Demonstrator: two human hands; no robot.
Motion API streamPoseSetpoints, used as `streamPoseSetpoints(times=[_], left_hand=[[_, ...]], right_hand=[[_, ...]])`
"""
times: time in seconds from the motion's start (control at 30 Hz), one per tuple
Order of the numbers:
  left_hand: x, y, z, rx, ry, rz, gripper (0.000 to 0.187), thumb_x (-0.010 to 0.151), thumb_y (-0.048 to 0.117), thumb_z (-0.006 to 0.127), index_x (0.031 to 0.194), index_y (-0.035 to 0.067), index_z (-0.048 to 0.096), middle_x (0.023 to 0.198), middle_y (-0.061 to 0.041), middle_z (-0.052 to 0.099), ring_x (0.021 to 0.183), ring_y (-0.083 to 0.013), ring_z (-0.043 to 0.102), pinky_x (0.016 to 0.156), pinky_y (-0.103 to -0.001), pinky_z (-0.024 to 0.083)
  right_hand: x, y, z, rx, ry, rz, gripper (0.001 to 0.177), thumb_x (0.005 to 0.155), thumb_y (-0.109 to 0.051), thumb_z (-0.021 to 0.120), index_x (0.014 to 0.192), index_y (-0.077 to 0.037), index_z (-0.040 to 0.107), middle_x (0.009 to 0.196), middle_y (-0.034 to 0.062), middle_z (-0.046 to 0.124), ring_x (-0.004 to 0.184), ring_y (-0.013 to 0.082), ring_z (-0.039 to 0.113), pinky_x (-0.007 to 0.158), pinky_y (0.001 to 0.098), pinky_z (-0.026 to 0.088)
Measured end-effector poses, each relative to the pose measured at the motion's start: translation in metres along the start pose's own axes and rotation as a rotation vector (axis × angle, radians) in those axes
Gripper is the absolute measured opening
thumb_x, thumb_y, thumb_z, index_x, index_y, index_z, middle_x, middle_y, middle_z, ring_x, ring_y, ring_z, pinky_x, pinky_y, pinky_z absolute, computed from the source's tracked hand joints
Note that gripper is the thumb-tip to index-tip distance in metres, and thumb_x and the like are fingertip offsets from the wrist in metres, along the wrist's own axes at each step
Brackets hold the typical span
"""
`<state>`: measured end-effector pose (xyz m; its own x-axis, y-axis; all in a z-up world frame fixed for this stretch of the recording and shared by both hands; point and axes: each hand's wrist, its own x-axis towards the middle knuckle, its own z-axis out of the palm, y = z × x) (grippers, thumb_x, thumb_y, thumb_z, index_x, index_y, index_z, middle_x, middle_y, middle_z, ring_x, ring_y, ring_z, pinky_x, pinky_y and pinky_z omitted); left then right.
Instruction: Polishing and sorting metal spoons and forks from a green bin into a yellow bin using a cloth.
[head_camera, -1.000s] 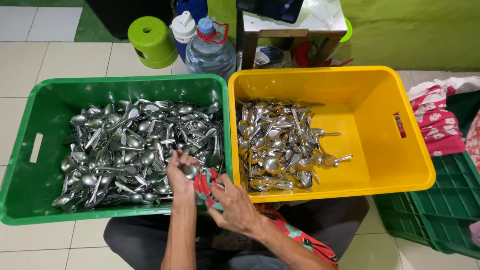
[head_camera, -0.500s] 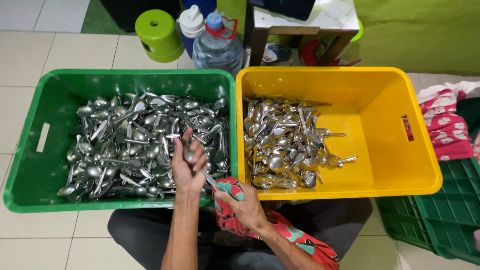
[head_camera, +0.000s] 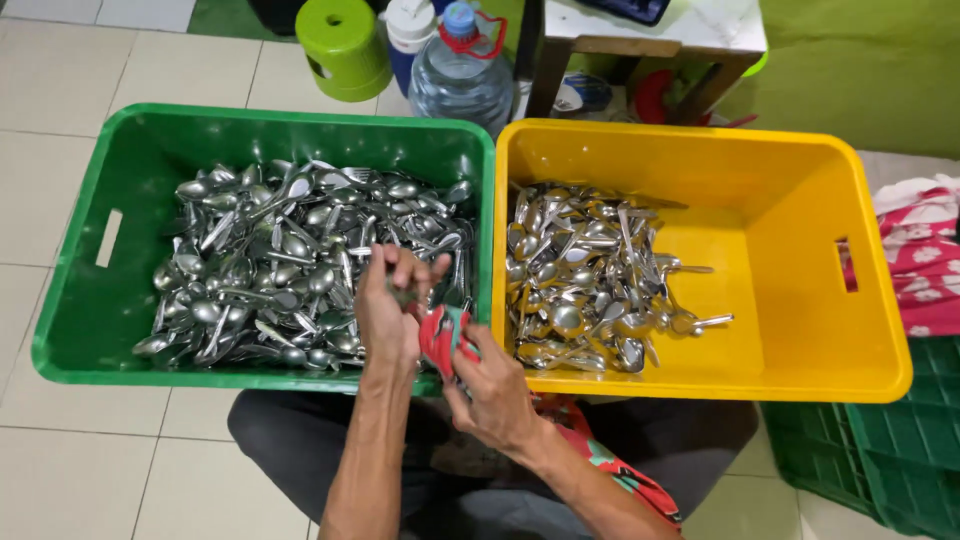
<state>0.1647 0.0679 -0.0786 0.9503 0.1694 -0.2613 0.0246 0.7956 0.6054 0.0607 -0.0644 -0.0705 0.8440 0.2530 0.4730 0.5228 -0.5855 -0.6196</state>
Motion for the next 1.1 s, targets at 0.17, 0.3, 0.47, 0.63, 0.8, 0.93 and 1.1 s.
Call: streamPoseSetpoints(times=[0.17,0.3,0.47,0.63,0.8,0.93,1.1], left_hand=[[0.016,-0.008,-0.016,-0.095,0.007,-0.043,0.026,0.111,0.024,0.044,0.09,0.012,0.052,0.065,0.004,0.043,0.057,-0.008,0.044,0.068,-0.03,0.057],[0.015,-0.018,-0.012,-0.062,0.039,-0.078,0.035,0.107,0.038,0.044,0.108,0.004,0.055,0.076,-0.003,0.055,0.068,-0.0182,0.059,0.075,-0.037,0.058],[-0.015,-0.023,-0.009,0.103,-0.232,-0.11,0.056,0.108,0.037,0.03,0.15,0.0,0.029,0.118,-0.02,0.065,0.094,-0.0249,0.068,0.079,-0.039,0.064],[-0.016,-0.026,-0.045,0.463,-0.156,0.025,0.025,0.111,0.014,0.039,0.13,0.004,0.052,0.09,-0.008,0.076,0.044,-0.0038,0.047,0.033,-0.018,0.036],[-0.07,-0.033,-0.022,0.925,-0.207,-0.124,0.06,0.105,0.044,0.028,0.114,0.004,0.072,0.087,-0.005,0.063,0.074,-0.015,0.056,0.069,-0.029,0.045],[-0.09,-0.05,-0.04,1.093,-0.129,-0.028,0.043,0.104,0.027,0.033,0.112,0.001,0.066,0.104,-0.009,0.072,0.089,-0.0188,0.063,0.084,-0.032,0.05],[-0.104,-0.023,-0.026,0.953,-0.149,-0.164,0.025,0.105,0.021,0.049,0.109,0.005,0.068,0.057,0.002,0.046,0.043,-0.0077,0.035,0.038,-0.026,0.028]], right_hand=[[-0.042,0.007,0.011,-0.079,0.045,0.021,0.033,0.071,-0.007,0.081,0.101,-0.003,0.069,0.117,0.0247,0.061,0.081,0.034,0.063,0.069,0.0382,0.055],[-0.049,0.017,0.019,-0.049,0.12,0.14,0.034,0.072,-0.007,0.081,0.102,0.002,0.066,0.097,0.0158,0.061,0.063,0.0249,0.057,0.053,0.0349,0.051],[-0.015,-0.005,-0.015,0.383,0.164,0.475,0.023,0.084,-0.013,0.075,0.104,-0.001,0.069,0.084,0.004,0.066,0.065,0.0159,0.057,0.062,0.0298,0.051],[-0.03,0.007,-0.033,0.776,0.071,0.627,0.03,0.097,-0.02,0.045,0.11,-0.003,0.065,0.086,0.0017,0.064,0.071,0.0142,0.051,0.067,0.0303,0.044],[0.012,0.015,-0.02,0.097,0.132,0.246,0.032,0.082,-0.004,0.063,0.114,-0.003,0.06,0.103,0.0112,0.059,0.068,0.0187,0.055,0.059,0.0319,0.05],[0.012,0.025,-0.002,-0.273,0.173,0.11,0.035,0.072,-0.003,0.077,0.102,-0.003,0.06,0.101,0.0141,0.057,0.059,0.0252,0.057,0.05,0.0369,0.05],[0.02,0.041,-0.009,0.035,0.375,0.329,0.016,0.091,-0.009,0.067,0.104,-0.003,0.059,0.094,0.0105,0.062,0.064,0.0162,0.059,0.054,0.0265,0.057]])
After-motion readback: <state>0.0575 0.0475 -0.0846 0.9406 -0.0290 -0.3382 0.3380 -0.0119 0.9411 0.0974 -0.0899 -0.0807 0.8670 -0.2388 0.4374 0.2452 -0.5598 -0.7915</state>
